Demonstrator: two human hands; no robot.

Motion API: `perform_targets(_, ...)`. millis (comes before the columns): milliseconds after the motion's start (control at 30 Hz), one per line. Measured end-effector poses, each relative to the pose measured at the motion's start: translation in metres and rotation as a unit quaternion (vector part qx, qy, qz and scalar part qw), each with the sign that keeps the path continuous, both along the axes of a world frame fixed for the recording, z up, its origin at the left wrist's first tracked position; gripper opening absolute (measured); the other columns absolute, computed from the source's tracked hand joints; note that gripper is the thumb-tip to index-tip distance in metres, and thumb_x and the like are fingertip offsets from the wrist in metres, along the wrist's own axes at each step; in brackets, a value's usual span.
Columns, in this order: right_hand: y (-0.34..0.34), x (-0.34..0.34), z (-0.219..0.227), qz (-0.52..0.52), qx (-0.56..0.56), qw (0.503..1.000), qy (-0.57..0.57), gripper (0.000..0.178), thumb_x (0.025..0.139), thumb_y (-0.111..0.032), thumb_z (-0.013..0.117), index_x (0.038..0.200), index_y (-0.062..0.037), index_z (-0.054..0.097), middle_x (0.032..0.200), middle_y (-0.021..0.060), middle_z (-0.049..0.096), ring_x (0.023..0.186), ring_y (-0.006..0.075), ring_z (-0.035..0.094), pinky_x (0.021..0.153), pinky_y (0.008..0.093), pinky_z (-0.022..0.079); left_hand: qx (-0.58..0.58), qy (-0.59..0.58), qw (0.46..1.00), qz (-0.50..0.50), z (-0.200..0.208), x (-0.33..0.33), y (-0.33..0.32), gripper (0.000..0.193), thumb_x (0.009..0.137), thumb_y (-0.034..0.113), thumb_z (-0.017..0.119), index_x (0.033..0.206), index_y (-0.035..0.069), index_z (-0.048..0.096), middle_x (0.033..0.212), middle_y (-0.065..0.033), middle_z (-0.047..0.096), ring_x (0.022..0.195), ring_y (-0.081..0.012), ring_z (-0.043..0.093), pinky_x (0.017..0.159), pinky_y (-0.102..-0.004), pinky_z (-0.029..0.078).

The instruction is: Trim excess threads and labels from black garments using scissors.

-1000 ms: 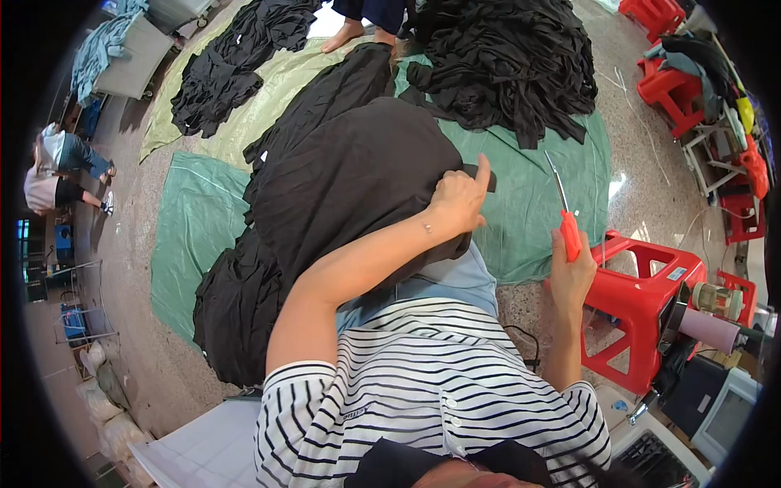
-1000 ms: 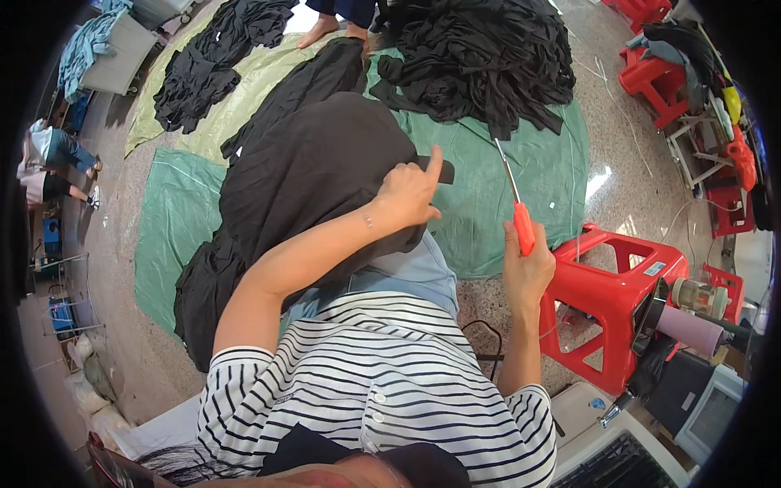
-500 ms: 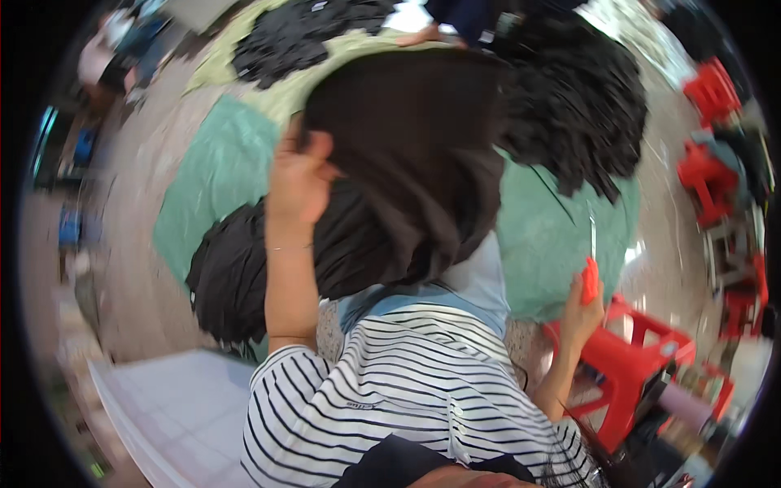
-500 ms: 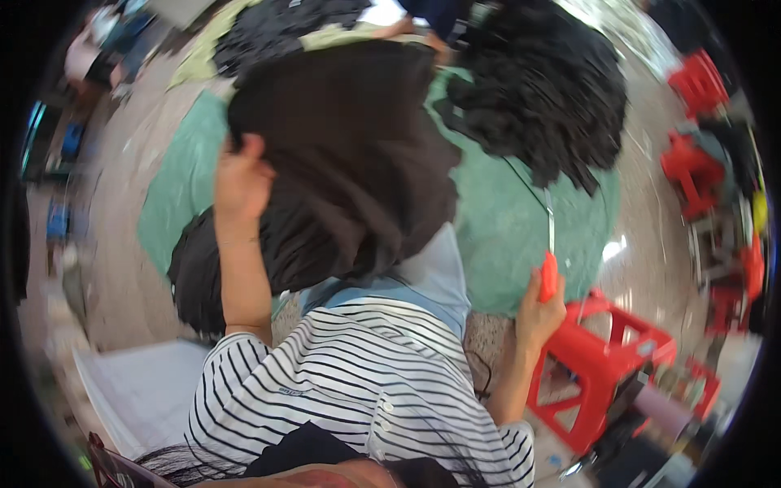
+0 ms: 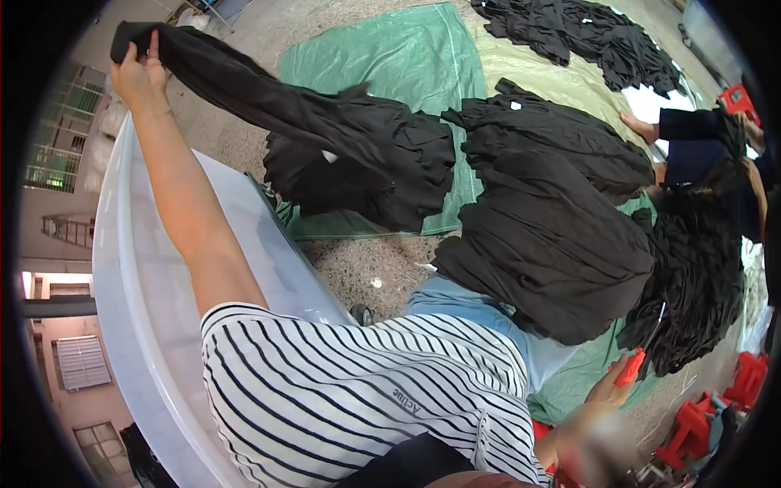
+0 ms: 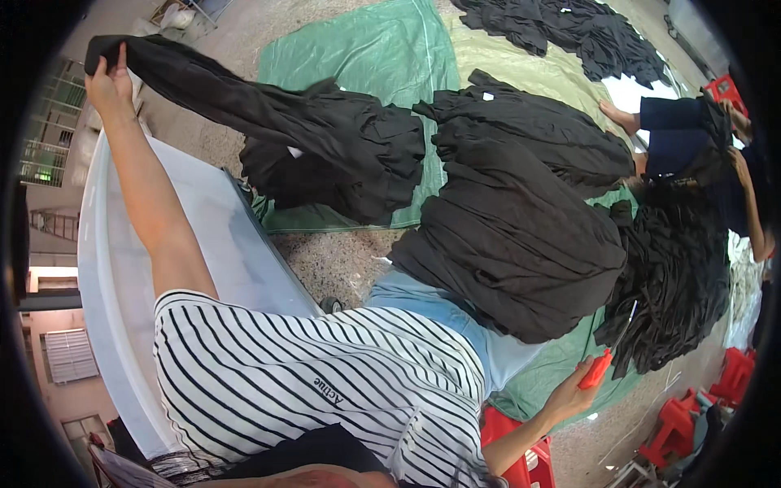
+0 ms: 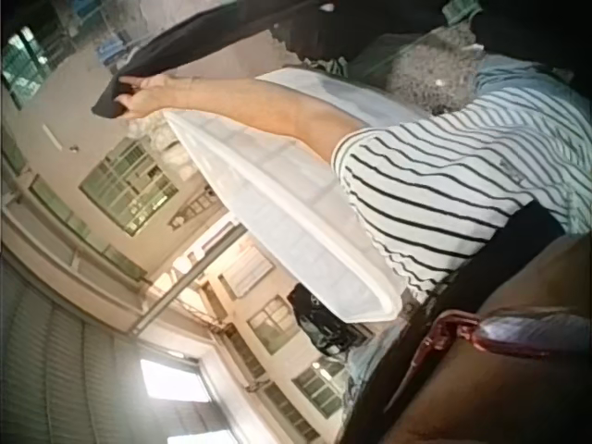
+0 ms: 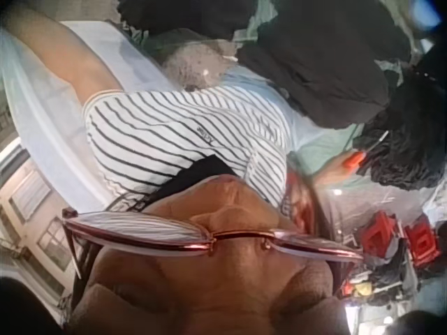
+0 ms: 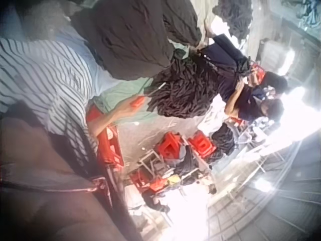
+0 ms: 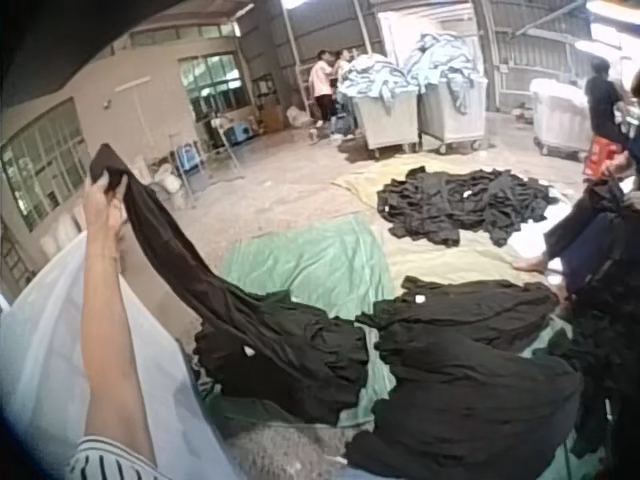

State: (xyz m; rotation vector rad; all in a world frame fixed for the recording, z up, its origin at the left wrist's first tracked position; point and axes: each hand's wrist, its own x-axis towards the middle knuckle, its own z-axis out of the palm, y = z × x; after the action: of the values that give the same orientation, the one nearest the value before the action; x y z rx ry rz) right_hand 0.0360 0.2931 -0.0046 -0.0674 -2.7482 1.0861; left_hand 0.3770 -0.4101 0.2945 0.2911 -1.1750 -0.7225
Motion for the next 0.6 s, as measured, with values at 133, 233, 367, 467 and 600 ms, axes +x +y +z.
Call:
perform_targets(133,-0.003,-0.004,-0.002,0.017,0.001,1.000,0.011,0.041,0.096,-0.033,0.062,0.121,-0.0012,0.062,0.089,0.0111,0.069,0.080,0.0178,0.065,0.073,0.0311,0.051,-0.011,-0.034,0.997,0.065,-0.017,-0.022,-0.017,0.012,0.091,-0.008,0.052,0.102,-0.007,0.058,0.102,-0.0151,0.061,0.094,-0.0284,0.063,0.081,-0.0514,0.061)
perform_targets(233,-0.004,0.005,-0.002,0.001,-0.025,1.000,0.006,0.036,0.095,-0.028,0.063,0.121,-0.0017,0.062,0.091,0.0108,0.070,0.083,0.0161,0.065,0.075,0.0315,0.052,0.044,-0.104,0.992,0.054,-0.078,-0.069,-0.012,0.011,0.090,-0.005,0.059,0.101,-0.005,0.059,0.103,-0.0124,0.061,0.094,-0.0233,0.062,0.083,-0.0445,0.060)
perform_targets(367,-0.011,0.001,-0.010,-0.006,-0.016,1.000,-0.003,0.029,0.094,-0.025,0.065,0.110,-0.0013,0.065,0.084,0.0103,0.069,0.073,0.0153,0.059,0.069,0.0319,0.049,0.179,-0.347,0.920,0.022,-0.199,-0.090,-0.009,0.018,0.091,0.000,0.055,0.109,-0.003,0.058,0.101,-0.0077,0.061,0.091,-0.0166,0.061,0.082,-0.0311,0.056)
perform_targets(467,-0.021,-0.002,-0.002,-0.034,-0.006,0.999,-0.030,0.027,0.092,-0.027,0.066,0.107,-0.0041,0.065,0.078,0.0163,0.064,0.066,0.0172,0.055,0.064,0.0343,0.048,0.262,-0.500,0.819,-0.097,-0.300,-0.129,0.049,0.005,0.087,0.005,0.062,0.092,0.007,0.063,0.075,0.0018,0.057,0.062,-0.0053,0.050,0.053,-0.0210,0.041)
perform_targets(600,-0.009,-0.002,-0.008,-0.053,0.010,0.998,-0.033,0.028,0.090,-0.029,0.068,0.102,-0.0039,0.065,0.081,0.0176,0.060,0.071,0.0303,0.057,0.068,0.0398,0.047,0.129,-0.544,0.811,-0.172,-0.364,-0.202,0.150,0.014,0.091,0.011,0.065,0.100,0.000,0.065,0.097,-0.0050,0.068,0.088,-0.0129,0.063,0.082,-0.0276,0.050)
